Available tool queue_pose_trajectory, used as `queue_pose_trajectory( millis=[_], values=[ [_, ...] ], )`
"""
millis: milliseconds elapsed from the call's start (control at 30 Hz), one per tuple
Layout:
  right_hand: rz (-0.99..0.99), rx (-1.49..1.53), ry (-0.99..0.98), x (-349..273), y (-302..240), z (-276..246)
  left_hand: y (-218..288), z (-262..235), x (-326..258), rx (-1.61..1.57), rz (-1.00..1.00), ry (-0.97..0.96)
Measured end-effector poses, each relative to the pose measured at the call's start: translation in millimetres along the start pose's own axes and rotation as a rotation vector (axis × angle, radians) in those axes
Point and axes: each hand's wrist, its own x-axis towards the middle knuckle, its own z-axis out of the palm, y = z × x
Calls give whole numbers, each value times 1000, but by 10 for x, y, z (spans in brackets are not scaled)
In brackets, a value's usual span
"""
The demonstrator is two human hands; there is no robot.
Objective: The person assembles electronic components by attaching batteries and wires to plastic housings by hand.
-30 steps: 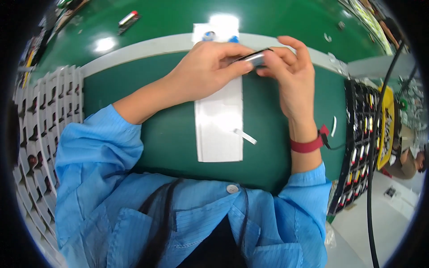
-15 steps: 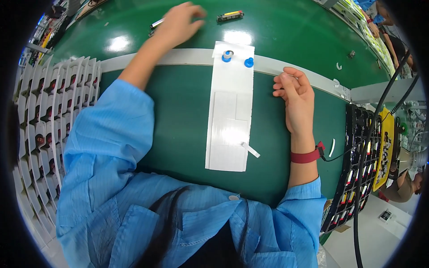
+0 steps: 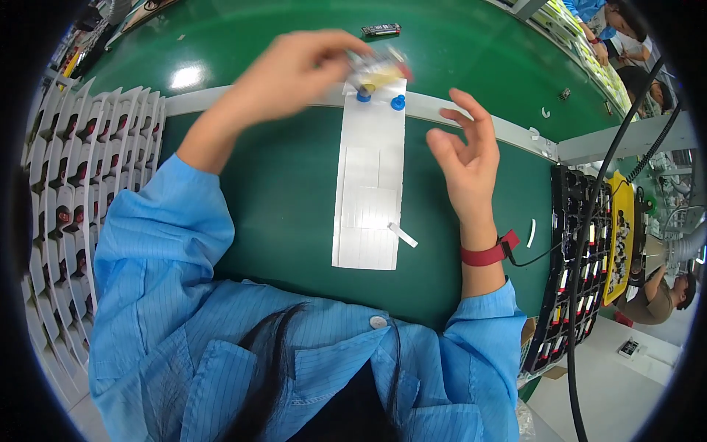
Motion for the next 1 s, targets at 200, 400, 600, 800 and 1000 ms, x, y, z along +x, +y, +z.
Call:
queue_pose_trajectory(
  millis=[200, 400, 600, 800, 1000],
  values=[
    [324, 200, -179, -32, -79, -159, 260, 561, 39, -612, -328, -450],
    [399, 166, -166, -14, 3, -140, 113, 785, 22, -445, -80, -242],
    [259, -176, 2, 73, 242, -213, -88, 748, 252, -1017, -420, -236],
    [-173, -611, -463, -233, -75, 294, -107, 919, 129, -1102, -491, -112],
    [-158, -740, -500, -103, -230, 431, -188, 993, 78, -769, -266, -133]
  ],
)
